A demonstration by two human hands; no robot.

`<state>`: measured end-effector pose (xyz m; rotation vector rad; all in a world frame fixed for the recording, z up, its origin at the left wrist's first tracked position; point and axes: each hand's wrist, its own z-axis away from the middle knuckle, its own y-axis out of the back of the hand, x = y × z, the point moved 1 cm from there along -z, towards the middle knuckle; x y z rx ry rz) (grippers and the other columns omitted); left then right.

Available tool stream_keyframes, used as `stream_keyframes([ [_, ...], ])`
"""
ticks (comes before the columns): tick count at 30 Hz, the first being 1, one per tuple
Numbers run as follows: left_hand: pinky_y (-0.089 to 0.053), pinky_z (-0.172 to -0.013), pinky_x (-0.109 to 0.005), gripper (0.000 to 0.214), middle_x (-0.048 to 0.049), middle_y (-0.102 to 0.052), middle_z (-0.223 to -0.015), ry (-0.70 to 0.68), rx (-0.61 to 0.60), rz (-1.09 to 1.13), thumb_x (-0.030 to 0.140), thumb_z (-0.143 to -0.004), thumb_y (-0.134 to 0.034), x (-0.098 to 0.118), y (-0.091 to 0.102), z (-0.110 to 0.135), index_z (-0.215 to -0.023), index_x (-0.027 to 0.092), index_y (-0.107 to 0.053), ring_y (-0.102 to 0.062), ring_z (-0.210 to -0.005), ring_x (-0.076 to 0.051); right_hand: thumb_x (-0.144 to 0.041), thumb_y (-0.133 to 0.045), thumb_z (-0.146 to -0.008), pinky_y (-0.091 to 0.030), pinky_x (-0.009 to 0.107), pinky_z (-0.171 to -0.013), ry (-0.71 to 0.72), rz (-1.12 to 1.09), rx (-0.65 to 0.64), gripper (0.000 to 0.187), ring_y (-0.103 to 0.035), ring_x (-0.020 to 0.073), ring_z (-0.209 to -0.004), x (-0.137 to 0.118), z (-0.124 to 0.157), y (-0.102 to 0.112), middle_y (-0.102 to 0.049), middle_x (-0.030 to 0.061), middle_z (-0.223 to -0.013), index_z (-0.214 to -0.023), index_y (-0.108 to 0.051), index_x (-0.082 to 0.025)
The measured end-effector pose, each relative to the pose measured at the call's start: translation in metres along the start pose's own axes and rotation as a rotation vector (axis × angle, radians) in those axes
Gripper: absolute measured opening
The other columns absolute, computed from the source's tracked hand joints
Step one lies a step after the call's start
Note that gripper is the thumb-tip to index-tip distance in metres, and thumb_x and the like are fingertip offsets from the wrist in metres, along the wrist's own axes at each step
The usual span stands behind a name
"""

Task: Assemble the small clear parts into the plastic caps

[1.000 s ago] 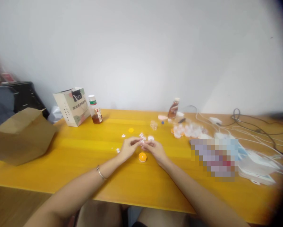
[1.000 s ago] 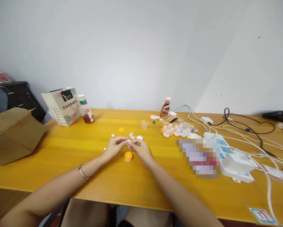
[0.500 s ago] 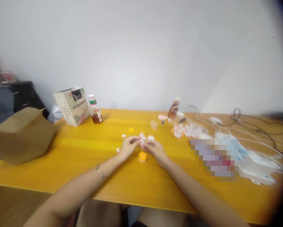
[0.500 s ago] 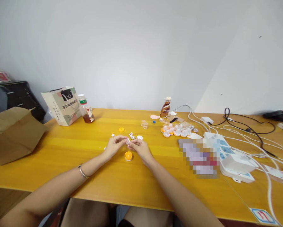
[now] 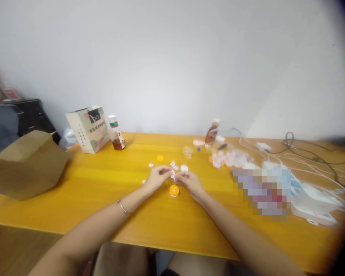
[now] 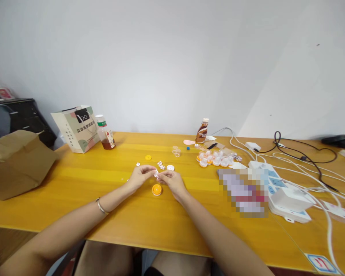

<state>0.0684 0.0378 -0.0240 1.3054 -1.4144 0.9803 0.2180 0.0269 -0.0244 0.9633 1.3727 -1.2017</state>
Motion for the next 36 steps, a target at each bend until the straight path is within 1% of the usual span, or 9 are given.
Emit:
stream_keyframes([
  [5,-0.046,-0.075,-0.028,0.026,-0.0082,-0.066,-0.084,-0.072,0.001,-0.081,0.031,-0.066,-0.063,0.004,0.006,-0.002,-0.083,0.012,-0.064,-0.060,-0.077,-0.016,-0.043,-0.065,-0.059,-0.044,0.029,-0.070,0.093,0.219,-0.046,0.029,-0.056,0.0122,-0.065,-0.013,0.003,0.003,-0.061,0.0011,-0.070,-0.070,-0.060,-0.016],
  [7,-0.046,-0.075,-0.028,0.028,-0.0083,-0.066,-0.086,-0.103,-0.007,-0.124,0.032,-0.067,-0.062,0.006,0.010,-0.002,-0.088,0.013,-0.063,-0.060,-0.077,-0.016,-0.042,-0.068,-0.056,-0.042,0.027,-0.064,0.136,0.432,-0.102,0.031,-0.051,0.0110,-0.062,-0.020,0.008,0.007,-0.057,-0.0009,-0.068,-0.073,-0.057,-0.017],
  [9,-0.046,-0.075,-0.028,0.029,-0.0082,-0.066,-0.085,-0.113,-0.035,-0.141,0.032,-0.068,-0.061,0.007,0.013,-0.002,-0.090,0.013,-0.063,-0.060,-0.076,-0.016,-0.039,-0.073,-0.050,-0.039,0.024,-0.057,0.157,0.575,-0.202,0.042,-0.045,0.0095,-0.058,-0.023,0.014,0.010,-0.052,-0.0030,-0.069,-0.082,-0.054,-0.019],
  [11,-0.046,-0.074,-0.028,0.028,-0.0076,-0.066,-0.082,-0.113,-0.071,-0.133,0.033,-0.069,-0.061,0.009,0.015,-0.001,-0.089,0.013,-0.063,-0.060,-0.075,-0.016,-0.037,-0.075,-0.046,-0.038,0.024,-0.057,0.209,0.685,-0.268,0.048,-0.044,0.0104,-0.062,-0.022,0.017,0.011,-0.049,-0.0029,-0.073,-0.085,-0.052,-0.020],
  [13,-0.046,-0.074,-0.028,0.027,-0.0072,-0.066,-0.081,-0.118,-0.117,-0.127,0.033,-0.069,-0.061,0.010,0.015,0.000,-0.086,0.013,-0.063,-0.060,-0.074,-0.016,-0.035,-0.073,-0.051,-0.037,0.025,-0.059,0.246,0.756,-0.310,0.044,-0.044,0.0115,-0.065,-0.019,0.018,0.010,-0.049,-0.0022,-0.075,-0.085,-0.051,-0.020],
  [17,-0.046,-0.074,-0.027,0.025,-0.0074,-0.064,-0.084,-0.148,-0.251,-0.192,0.033,-0.071,-0.059,0.013,0.013,0.005,-0.085,0.013,-0.063,-0.059,-0.076,-0.016,-0.034,-0.065,-0.061,-0.035,0.024,-0.058,0.267,0.777,-0.327,0.031,-0.042,0.0109,-0.062,-0.011,0.013,0.008,-0.049,-0.0023,-0.071,-0.083,-0.049,-0.019],
  [22,-0.045,-0.073,-0.025,0.021,-0.0064,-0.061,-0.083,-0.222,-0.365,-0.335,0.030,-0.076,-0.053,0.017,0.010,0.012,-0.085,0.014,-0.064,-0.058,-0.075,-0.014,-0.036,-0.066,-0.060,-0.034,0.023,-0.054,0.299,0.763,-0.294,0.029,-0.041,0.0100,-0.058,-0.008,0.008,0.008,-0.046,-0.0038,-0.065,-0.076,-0.049,-0.018],
  [30,-0.043,-0.073,-0.024,0.016,-0.0048,-0.061,-0.080,-0.395,-0.439,-0.524,0.023,-0.076,-0.052,0.027,0.009,0.018,-0.085,0.017,-0.064,-0.056,-0.076,-0.014,-0.038,-0.066,-0.060,-0.035,0.023,-0.055,0.289,0.739,-0.292,0.029,-0.042,0.0105,-0.059,-0.009,0.009,0.007,-0.051,-0.0027,-0.066,-0.076,-0.052,-0.019],
  [36,-0.042,-0.073,-0.024,0.014,-0.0048,-0.062,-0.079,-0.431,-0.438,-0.572,0.022,-0.076,-0.051,0.024,0.009,0.017,-0.082,0.018,-0.064,-0.056,-0.075,-0.014,-0.037,-0.066,-0.060,-0.035,0.023,-0.054,0.268,0.713,-0.288,0.029,-0.043,0.0108,-0.059,-0.007,0.008,0.006,-0.055,-0.0011,-0.071,-0.079,-0.053,-0.019],
])
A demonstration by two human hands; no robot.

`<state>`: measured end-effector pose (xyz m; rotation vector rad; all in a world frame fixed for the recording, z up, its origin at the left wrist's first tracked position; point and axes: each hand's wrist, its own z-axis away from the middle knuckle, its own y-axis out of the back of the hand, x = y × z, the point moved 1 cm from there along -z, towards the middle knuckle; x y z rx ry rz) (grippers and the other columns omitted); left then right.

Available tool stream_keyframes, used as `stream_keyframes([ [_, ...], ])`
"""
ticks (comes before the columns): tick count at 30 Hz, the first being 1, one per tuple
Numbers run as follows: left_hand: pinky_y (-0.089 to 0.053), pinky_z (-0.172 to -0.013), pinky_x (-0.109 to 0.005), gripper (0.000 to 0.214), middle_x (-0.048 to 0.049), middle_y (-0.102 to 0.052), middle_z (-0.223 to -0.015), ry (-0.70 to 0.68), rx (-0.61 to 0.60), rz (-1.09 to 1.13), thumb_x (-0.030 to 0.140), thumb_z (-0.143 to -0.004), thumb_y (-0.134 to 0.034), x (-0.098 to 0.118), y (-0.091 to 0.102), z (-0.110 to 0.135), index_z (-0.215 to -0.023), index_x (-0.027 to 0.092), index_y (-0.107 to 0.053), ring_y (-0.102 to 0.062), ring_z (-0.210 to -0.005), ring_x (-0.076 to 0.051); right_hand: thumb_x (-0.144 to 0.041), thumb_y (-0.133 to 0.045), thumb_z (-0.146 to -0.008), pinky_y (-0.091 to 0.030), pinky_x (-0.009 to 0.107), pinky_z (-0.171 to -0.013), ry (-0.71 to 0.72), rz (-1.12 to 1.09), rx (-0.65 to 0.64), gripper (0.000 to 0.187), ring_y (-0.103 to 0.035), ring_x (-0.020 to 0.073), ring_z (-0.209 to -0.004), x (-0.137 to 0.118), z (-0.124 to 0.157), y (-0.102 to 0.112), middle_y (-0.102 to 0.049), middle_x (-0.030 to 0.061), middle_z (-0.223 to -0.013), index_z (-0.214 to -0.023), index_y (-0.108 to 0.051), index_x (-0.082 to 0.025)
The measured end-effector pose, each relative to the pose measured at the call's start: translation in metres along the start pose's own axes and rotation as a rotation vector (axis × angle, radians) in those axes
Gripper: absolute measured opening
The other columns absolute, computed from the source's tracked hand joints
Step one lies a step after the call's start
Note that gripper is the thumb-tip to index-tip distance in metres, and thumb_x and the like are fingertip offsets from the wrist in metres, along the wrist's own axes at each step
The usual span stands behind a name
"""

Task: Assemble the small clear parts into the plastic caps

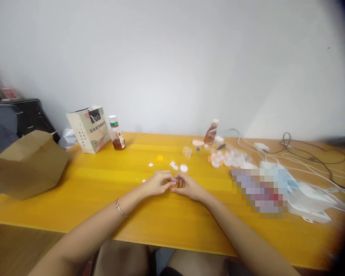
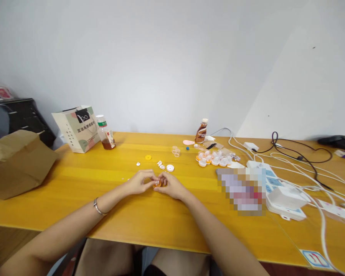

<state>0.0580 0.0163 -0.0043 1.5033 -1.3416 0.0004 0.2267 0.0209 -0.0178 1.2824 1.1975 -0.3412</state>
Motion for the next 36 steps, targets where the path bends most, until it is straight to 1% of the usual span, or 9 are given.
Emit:
stream_keyframes([
  [10,-0.042,-0.071,-0.022,0.015,-0.0039,-0.059,-0.078,-0.011,0.031,-0.002,0.025,-0.079,-0.049,0.002,-0.002,0.000,-0.083,0.017,-0.061,-0.054,-0.075,-0.013,-0.033,-0.061,-0.065,-0.036,0.024,-0.057,0.045,0.040,-0.019,0.024,-0.043,0.0109,-0.061,-0.002,0.002,0.002,-0.053,-0.0008,-0.073,-0.081,-0.052,-0.018],
  [13,-0.042,-0.076,-0.024,0.018,-0.0052,-0.059,-0.084,-0.029,0.062,-0.015,0.027,-0.080,-0.047,0.004,0.000,-0.001,-0.089,0.017,-0.059,-0.054,-0.081,-0.014,-0.032,-0.061,-0.064,-0.036,0.024,-0.056,0.053,0.035,-0.016,0.024,-0.043,0.0107,-0.060,-0.002,0.002,0.003,-0.051,-0.0018,-0.070,-0.081,-0.051,-0.018],
  [17,-0.039,-0.085,-0.028,0.027,-0.0069,-0.055,-0.100,-0.045,0.174,-0.159,0.029,-0.083,-0.041,0.000,0.009,-0.025,-0.105,0.018,-0.052,-0.051,-0.095,-0.016,-0.029,-0.061,-0.064,-0.037,0.024,-0.058,0.047,0.023,-0.033,0.028,-0.044,0.0103,-0.062,0.002,0.002,0.004,-0.051,-0.0019,-0.073,-0.087,-0.050,-0.018],
  [18,-0.038,-0.087,-0.029,0.028,-0.0068,-0.054,-0.103,-0.048,0.147,-0.230,0.030,-0.084,-0.040,-0.003,0.010,-0.037,-0.108,0.019,-0.051,-0.050,-0.097,-0.016,-0.029,-0.061,-0.063,-0.037,0.024,-0.058,0.039,0.026,-0.038,0.028,-0.043,0.0101,-0.062,0.003,0.002,0.004,-0.050,-0.0021,-0.073,-0.086,-0.049,-0.018],
  [20,-0.036,-0.090,-0.031,0.031,-0.0070,-0.051,-0.109,-0.071,0.021,-0.397,0.033,-0.082,-0.044,-0.011,0.011,-0.067,-0.109,0.020,-0.050,-0.047,-0.102,-0.019,-0.028,-0.062,-0.063,-0.037,0.023,-0.058,0.027,0.029,-0.043,0.028,-0.043,0.0097,-0.061,0.005,0.002,0.003,-0.048,-0.0028,-0.071,-0.085,-0.049,-0.018],
  [23,-0.034,-0.092,-0.035,0.035,-0.0083,-0.046,-0.118,-0.001,-0.126,-0.600,0.032,-0.082,-0.042,-0.028,0.003,-0.116,-0.116,0.021,-0.045,-0.042,-0.109,-0.021,-0.028,-0.064,-0.061,-0.037,0.023,-0.057,0.022,0.020,-0.041,0.029,-0.042,0.0094,-0.061,0.006,0.002,0.003,-0.047,-0.0035,-0.070,-0.084,-0.048,-0.019],
  [27,-0.033,-0.091,-0.040,0.035,-0.0078,-0.040,-0.125,0.063,-0.181,-0.658,0.031,-0.083,-0.039,-0.045,-0.019,-0.161,-0.117,0.023,-0.042,-0.038,-0.113,-0.024,-0.027,-0.063,-0.062,-0.037,0.023,-0.059,0.035,0.012,-0.050,0.028,-0.043,0.0098,-0.064,0.005,0.003,0.003,-0.049,-0.0024,-0.073,-0.085,-0.048,-0.019],
  [31,-0.035,-0.087,-0.041,0.031,-0.0091,-0.042,-0.121,0.090,-0.215,-0.670,0.030,-0.083,-0.038,-0.056,-0.032,-0.173,-0.113,0.022,-0.045,-0.040,-0.110,-0.025,-0.025,-0.063,-0.062,-0.036,0.023,-0.060,0.046,0.016,-0.053,0.028,-0.042,0.0100,-0.065,0.003,0.004,0.003,-0.049,-0.0023,-0.074,-0.086,-0.048,-0.018],
  [36,-0.037,-0.082,-0.036,0.028,-0.0123,-0.049,-0.105,0.099,-0.244,-0.680,0.028,-0.085,-0.035,-0.063,-0.024,-0.155,-0.106,0.016,-0.048,-0.049,-0.092,-0.021,-0.024,-0.064,-0.061,-0.036,0.022,-0.059,0.047,-0.001,-0.039,0.028,-0.041,0.0095,-0.063,0.006,0.003,0.002,-0.046,-0.0035,-0.071,-0.084,-0.048,-0.019],
])
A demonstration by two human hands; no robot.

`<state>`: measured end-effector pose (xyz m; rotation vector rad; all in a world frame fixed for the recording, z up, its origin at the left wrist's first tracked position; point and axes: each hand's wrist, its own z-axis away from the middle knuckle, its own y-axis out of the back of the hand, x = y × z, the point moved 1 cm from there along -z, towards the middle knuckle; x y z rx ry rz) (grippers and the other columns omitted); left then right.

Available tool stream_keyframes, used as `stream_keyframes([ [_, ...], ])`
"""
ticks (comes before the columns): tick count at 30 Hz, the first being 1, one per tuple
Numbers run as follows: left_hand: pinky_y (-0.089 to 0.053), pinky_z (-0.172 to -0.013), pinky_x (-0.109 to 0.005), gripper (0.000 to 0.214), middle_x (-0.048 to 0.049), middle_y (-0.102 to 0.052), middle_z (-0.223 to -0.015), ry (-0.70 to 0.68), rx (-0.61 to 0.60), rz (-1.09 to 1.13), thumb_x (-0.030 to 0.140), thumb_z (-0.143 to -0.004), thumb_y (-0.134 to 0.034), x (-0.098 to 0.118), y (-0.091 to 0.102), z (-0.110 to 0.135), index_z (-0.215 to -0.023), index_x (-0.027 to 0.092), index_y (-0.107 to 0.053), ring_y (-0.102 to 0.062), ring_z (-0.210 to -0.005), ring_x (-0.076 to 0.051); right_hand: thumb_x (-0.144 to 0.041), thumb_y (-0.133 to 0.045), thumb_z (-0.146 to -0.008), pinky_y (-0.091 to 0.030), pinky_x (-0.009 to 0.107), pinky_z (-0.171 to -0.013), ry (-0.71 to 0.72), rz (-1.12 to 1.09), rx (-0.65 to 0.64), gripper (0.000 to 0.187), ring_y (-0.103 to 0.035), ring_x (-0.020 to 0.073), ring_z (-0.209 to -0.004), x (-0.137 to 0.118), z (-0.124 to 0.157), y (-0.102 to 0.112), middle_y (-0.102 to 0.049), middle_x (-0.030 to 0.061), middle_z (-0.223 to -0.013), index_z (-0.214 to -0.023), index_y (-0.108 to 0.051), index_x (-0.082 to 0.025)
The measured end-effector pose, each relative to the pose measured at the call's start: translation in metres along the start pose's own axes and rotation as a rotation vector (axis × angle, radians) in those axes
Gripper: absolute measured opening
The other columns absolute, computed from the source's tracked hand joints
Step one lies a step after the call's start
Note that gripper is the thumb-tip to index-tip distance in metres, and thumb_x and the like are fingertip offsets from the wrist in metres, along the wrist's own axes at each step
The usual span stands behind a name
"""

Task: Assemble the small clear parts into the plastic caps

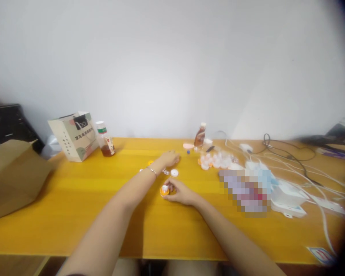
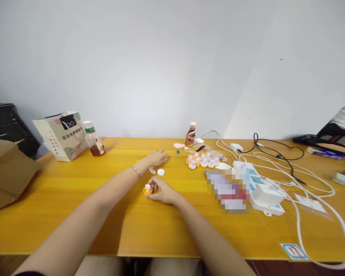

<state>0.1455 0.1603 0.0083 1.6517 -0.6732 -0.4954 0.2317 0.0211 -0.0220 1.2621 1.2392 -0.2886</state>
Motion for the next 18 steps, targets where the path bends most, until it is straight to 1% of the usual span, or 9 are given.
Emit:
stream_keyframes([
  [6,-0.039,-0.075,-0.029,0.027,-0.0088,-0.052,-0.089,-0.040,-0.036,0.035,0.035,-0.082,-0.042,-0.018,0.009,0.043,-0.097,0.016,-0.053,-0.050,-0.078,-0.018,-0.025,-0.063,-0.062,-0.036,0.023,-0.059,-0.015,0.008,-0.007,0.029,-0.041,0.0094,-0.063,0.003,-0.001,-0.001,-0.046,-0.0035,-0.071,-0.085,-0.048,-0.018],
  [9,-0.039,-0.073,-0.026,0.029,-0.0064,-0.054,-0.087,-0.071,-0.054,0.086,0.041,-0.080,-0.044,-0.025,0.015,0.059,-0.094,0.018,-0.055,-0.050,-0.077,-0.016,-0.026,-0.063,-0.062,-0.036,0.022,-0.058,-0.028,0.003,-0.011,0.029,-0.041,0.0092,-0.062,0.000,-0.001,-0.001,-0.046,-0.0037,-0.070,-0.084,-0.048,-0.018],
  [11,-0.038,-0.073,-0.023,0.027,-0.0038,-0.056,-0.085,-0.098,-0.064,0.126,0.041,-0.080,-0.044,-0.028,0.019,0.066,-0.091,0.020,-0.056,-0.050,-0.079,-0.015,-0.027,-0.064,-0.062,-0.036,0.022,-0.058,-0.034,0.005,-0.006,0.029,-0.041,0.0092,-0.062,-0.002,0.000,0.000,-0.046,-0.0038,-0.070,-0.084,-0.048,-0.018],
  [14,-0.038,-0.074,-0.021,0.022,-0.0018,-0.057,-0.082,-0.105,-0.050,0.170,0.037,-0.080,-0.046,-0.033,0.022,0.074,-0.088,0.021,-0.058,-0.050,-0.080,-0.014,-0.027,-0.064,-0.062,-0.036,0.022,-0.059,-0.036,0.017,0.000,0.028,-0.042,0.0094,-0.062,-0.004,0.000,0.000,-0.046,-0.0039,-0.070,-0.084,-0.048,-0.019],
  [16,-0.039,-0.073,-0.022,0.019,-0.0031,-0.057,-0.084,-0.076,-0.014,0.186,0.032,-0.080,-0.045,-0.035,0.022,0.078,-0.089,0.019,-0.058,-0.051,-0.081,-0.014,-0.027,-0.063,-0.062,-0.036,0.023,-0.059,-0.029,0.021,0.001,0.028,-0.042,0.0094,-0.062,-0.004,0.001,0.000,-0.046,-0.0037,-0.070,-0.084,-0.049,-0.019],
  [18,-0.039,-0.074,-0.024,0.020,-0.0061,-0.056,-0.089,-0.028,0.036,0.190,0.025,-0.082,-0.042,-0.035,0.023,0.084,-0.093,0.017,-0.057,-0.051,-0.082,-0.015,-0.027,-0.063,-0.063,-0.037,0.023,-0.060,-0.018,0.019,0.000,0.028,-0.042,0.0093,-0.063,-0.003,0.001,0.000,-0.046,-0.0036,-0.071,-0.085,-0.049,-0.019],
])
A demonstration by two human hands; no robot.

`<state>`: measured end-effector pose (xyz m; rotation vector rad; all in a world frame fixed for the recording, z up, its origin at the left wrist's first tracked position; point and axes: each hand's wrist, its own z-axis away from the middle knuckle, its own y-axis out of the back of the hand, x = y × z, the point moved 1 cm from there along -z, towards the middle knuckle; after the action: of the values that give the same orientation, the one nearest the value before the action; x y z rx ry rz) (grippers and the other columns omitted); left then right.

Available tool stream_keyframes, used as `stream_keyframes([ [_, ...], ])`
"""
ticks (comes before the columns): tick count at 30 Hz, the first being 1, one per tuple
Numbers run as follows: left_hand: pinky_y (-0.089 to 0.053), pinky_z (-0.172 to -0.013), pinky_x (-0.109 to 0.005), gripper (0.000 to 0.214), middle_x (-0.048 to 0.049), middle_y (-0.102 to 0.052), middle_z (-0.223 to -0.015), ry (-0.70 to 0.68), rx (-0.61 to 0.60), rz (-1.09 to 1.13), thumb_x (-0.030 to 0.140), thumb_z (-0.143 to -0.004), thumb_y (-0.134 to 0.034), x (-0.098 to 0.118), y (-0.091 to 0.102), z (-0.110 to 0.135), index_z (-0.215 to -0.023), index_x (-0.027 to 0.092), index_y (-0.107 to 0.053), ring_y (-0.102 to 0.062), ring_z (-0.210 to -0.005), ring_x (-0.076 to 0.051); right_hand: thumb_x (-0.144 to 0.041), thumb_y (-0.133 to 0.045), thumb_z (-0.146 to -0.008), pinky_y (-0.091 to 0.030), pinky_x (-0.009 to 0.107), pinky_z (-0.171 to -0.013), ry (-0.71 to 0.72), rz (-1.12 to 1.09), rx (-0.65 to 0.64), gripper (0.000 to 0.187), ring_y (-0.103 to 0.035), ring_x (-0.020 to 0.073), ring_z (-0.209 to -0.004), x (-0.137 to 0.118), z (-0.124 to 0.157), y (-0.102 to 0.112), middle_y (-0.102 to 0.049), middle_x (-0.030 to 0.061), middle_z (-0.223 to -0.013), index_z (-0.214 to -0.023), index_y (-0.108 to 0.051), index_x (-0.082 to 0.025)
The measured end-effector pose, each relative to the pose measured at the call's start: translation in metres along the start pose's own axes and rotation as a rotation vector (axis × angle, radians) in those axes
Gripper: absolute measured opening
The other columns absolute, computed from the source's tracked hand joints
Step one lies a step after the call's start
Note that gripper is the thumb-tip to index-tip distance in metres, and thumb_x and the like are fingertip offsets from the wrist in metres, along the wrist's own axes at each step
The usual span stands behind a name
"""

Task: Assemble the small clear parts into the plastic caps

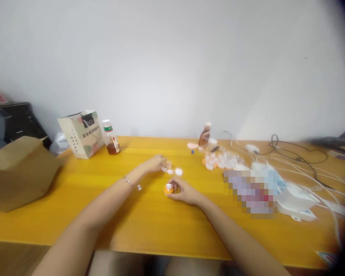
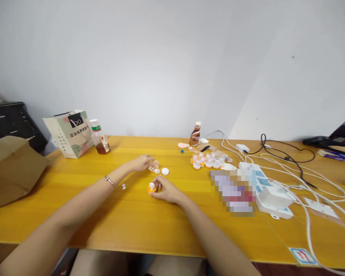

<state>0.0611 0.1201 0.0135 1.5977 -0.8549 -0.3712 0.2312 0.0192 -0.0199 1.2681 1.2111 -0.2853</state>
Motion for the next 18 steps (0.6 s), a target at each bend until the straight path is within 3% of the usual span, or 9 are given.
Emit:
stream_keyframes([
  [3,-0.041,-0.075,-0.028,0.028,-0.0094,-0.054,-0.096,0.083,0.161,0.033,0.021,-0.084,-0.036,0.009,0.005,0.016,-0.108,0.015,-0.049,-0.052,-0.084,-0.016,-0.027,-0.063,-0.063,-0.037,0.023,-0.060,0.006,-0.002,0.002,0.027,-0.042,0.0092,-0.063,0.001,0.000,0.000,-0.046,-0.0035,-0.071,-0.085,-0.049,-0.018],
  [5,-0.042,-0.074,-0.027,0.034,-0.0073,-0.055,-0.095,0.110,0.334,0.172,0.026,-0.083,-0.041,0.021,0.010,0.033,-0.115,0.016,-0.041,-0.054,-0.081,-0.015,-0.027,-0.063,-0.063,-0.037,0.023,-0.060,0.006,0.004,0.004,0.027,-0.042,0.0093,-0.063,0.002,0.000,-0.001,-0.047,-0.0033,-0.071,-0.085,-0.049,-0.018],
  [7,-0.044,-0.068,-0.025,0.035,-0.0048,-0.057,-0.091,0.068,0.359,0.347,0.033,-0.081,-0.045,0.036,0.014,0.051,-0.112,0.017,-0.041,-0.055,-0.073,-0.012,-0.028,-0.062,-0.064,-0.038,0.023,-0.060,0.010,0.010,0.007,0.027,-0.043,0.0095,-0.063,0.003,-0.001,-0.001,-0.048,-0.0029,-0.071,-0.085,-0.050,-0.018],
  [12,-0.044,-0.071,-0.024,0.030,-0.0040,-0.060,-0.088,-0.017,0.289,0.463,0.038,-0.078,-0.050,0.062,0.011,0.079,-0.099,0.017,-0.052,-0.055,-0.076,-0.013,-0.031,-0.062,-0.064,-0.038,0.024,-0.059,0.024,0.028,0.013,0.026,-0.044,0.0102,-0.062,0.003,-0.002,0.000,-0.048,-0.0027,-0.070,-0.083,-0.051,-0.018],
  [18,-0.040,-0.082,-0.026,0.030,-0.0040,-0.059,-0.098,-0.144,0.153,0.407,0.035,-0.080,-0.048,0.067,0.002,0.081,-0.107,0.022,-0.053,-0.053,-0.091,-0.015,-0.032,-0.061,-0.065,-0.039,0.024,-0.058,0.032,0.035,0.015,0.028,-0.045,0.0105,-0.062,0.001,-0.002,0.000,-0.052,-0.0017,-0.072,-0.088,-0.053,-0.018],
])
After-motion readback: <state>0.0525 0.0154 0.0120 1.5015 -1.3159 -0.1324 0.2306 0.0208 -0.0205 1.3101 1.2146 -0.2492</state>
